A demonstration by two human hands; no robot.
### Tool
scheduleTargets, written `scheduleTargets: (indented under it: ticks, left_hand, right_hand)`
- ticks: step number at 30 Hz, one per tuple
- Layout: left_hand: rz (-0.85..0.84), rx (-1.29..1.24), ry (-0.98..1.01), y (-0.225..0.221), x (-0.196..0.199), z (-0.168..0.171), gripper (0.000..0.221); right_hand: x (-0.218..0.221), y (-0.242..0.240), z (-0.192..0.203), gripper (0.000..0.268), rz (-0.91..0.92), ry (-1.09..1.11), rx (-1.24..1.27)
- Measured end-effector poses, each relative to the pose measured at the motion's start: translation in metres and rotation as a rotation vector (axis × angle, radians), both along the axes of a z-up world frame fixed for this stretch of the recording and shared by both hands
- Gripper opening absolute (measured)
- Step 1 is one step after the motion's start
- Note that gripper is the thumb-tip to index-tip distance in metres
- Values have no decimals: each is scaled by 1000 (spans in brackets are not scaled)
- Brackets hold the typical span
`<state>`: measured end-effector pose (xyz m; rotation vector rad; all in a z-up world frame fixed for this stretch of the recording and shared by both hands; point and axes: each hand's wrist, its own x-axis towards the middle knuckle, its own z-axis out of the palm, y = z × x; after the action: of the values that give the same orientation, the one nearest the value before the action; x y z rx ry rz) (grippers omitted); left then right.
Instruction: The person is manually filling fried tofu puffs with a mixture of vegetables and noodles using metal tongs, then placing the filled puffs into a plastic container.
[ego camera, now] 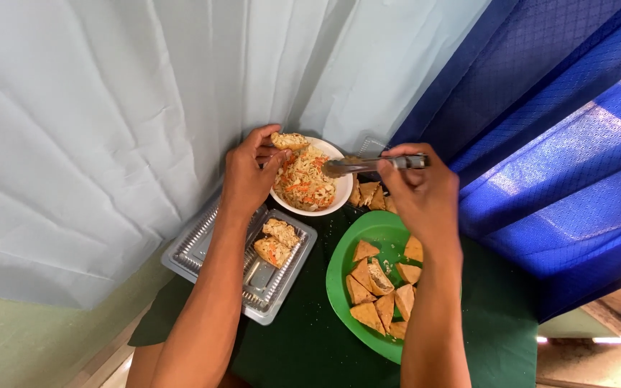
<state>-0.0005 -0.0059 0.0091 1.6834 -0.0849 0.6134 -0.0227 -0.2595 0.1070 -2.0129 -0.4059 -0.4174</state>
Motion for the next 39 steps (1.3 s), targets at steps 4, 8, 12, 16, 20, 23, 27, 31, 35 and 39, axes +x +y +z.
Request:
scheduleTargets:
  ticks: [4, 8, 12, 16, 20, 23, 27, 31, 35, 39]
  left_hand:
    - [-7, 7, -2, 0, 0, 0, 42]
    - [-20, -18, -8, 0, 1, 0, 42]
    - [-32, -16, -14, 0, 5, -2, 43]
    - [-27, 1, -18, -1, 4, 0, 42]
    - [-66, -18, -3, -2, 1, 7, 46]
    - [-63, -31, -8, -3, 2, 4, 44]
    - [-62, -10, 2, 0, 4, -2, 42]
    - [-57, -13, 23, -2, 1, 2, 42]
    - [-44, -8, 17, -3, 2, 1, 42]
    - [-34, 8, 10, -3, 2, 3, 42]
  right_hand:
    - [4, 18, -12, 17, 118, 15, -44]
    - [4, 11, -4, 18, 65, 33, 27]
    - [-6, 11, 21, 17, -16, 51, 116]
    - [-8, 8, 25, 22, -16, 42, 118]
    - [-5, 4, 23, 26, -20, 62, 114]
    - [0, 0, 21, 25, -44, 49, 123]
    - [4, 4, 8, 27, -87, 32, 175]
    - [8, 14, -2, 23, -104, -1, 182]
    - [17, 18, -19, 22, -132, -35, 162]
    - [21, 22, -30, 20, -169, -84, 54]
